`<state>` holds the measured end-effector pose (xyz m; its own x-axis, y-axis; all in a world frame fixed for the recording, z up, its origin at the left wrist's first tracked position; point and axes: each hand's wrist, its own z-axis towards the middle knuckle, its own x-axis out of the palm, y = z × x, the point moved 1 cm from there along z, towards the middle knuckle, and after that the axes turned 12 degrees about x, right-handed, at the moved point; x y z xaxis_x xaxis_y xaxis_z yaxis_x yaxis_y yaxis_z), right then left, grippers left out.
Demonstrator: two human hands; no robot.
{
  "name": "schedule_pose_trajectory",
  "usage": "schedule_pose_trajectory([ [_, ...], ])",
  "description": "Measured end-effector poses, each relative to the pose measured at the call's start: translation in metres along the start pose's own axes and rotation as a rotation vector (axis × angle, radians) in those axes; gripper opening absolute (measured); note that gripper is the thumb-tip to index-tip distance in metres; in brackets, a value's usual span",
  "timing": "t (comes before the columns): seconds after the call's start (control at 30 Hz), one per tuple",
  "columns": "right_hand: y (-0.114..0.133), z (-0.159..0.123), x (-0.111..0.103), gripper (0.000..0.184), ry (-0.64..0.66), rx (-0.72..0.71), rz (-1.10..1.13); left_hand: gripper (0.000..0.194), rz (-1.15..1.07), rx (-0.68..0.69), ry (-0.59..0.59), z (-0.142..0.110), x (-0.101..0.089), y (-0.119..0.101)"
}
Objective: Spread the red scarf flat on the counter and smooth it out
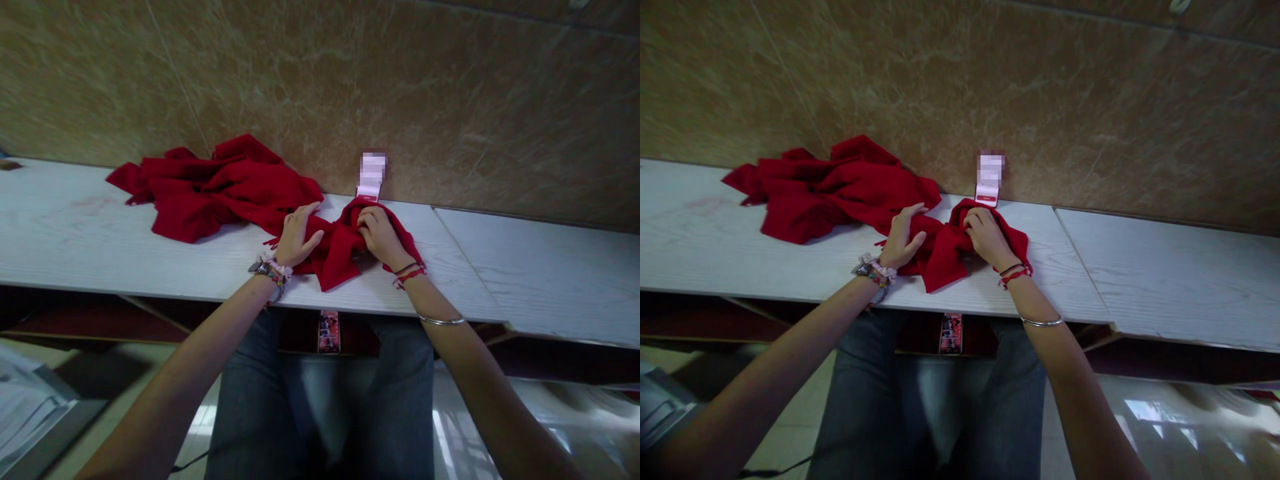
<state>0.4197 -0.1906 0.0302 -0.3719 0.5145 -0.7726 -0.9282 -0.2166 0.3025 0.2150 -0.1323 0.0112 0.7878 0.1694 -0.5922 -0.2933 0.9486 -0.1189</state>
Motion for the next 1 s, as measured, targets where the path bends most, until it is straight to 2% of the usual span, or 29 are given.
schedule_pose_trajectory([
  [0.07, 0.007, -0.002, -0.002, 0.022, 0.029, -0.067, 0.002, 0.059, -0.023, -0.005, 0.056, 0.001, 0.002, 0.0],
  [0.13, 0.007, -0.004, -0.007, 0.025, -0.028, -0.042, -0.038, 0.064, -0.038, -0.015, 0.127, 0.001, 0.004, 0.0],
  [0.23, -0.003, -0.006, -0.015, 0.029, -0.207, 0.151, -0.149, 0.063, -0.051, -0.028, 0.208, 0.002, 0.007, 0.0],
  [0.3, -0.017, -0.009, -0.017, 0.032, -0.261, 0.313, -0.235, 0.059, -0.04, -0.04, 0.228, 0.002, 0.008, 0.0],
  [0.37, -0.034, -0.011, -0.014, 0.03, -0.143, 0.432, -0.302, 0.055, -0.018, -0.049, 0.24, 0.002, 0.009, 0.001],
  [0.43, -0.047, -0.011, -0.008, 0.023, 0.068, 0.46, -0.308, 0.052, 0.007, -0.053, 0.258, 0.002, 0.009, 0.002],
  [0.5, -0.051, -0.009, -0.004, 0.02, 0.172, 0.4, -0.239, 0.051, 0.041, -0.05, 0.26, 0.002, 0.01, 0.002],
  [0.67, -0.026, 0.0, -0.004, 0.018, 0.001, 0.076, 0.054, 0.058, 0.091, 0.038, 0.168, 0.003, 0.009, -0.002],
  [0.77, -0.01, -0.001, -0.001, 0.023, -0.025, -0.08, 0.154, 0.063, 0.098, 0.06, 0.099, 0.003, 0.008, -0.002],
  [0.83, -0.005, -0.002, 0.002, 0.027, -0.029, -0.128, 0.183, 0.058, 0.102, 0.065, 0.107, 0.004, 0.008, -0.002],
  [1.0, -0.006, -0.004, 0.004, 0.031, -0.058, -0.139, 0.207, 0.039, 0.094, 0.055, 0.223, 0.005, 0.012, 0.0],
])
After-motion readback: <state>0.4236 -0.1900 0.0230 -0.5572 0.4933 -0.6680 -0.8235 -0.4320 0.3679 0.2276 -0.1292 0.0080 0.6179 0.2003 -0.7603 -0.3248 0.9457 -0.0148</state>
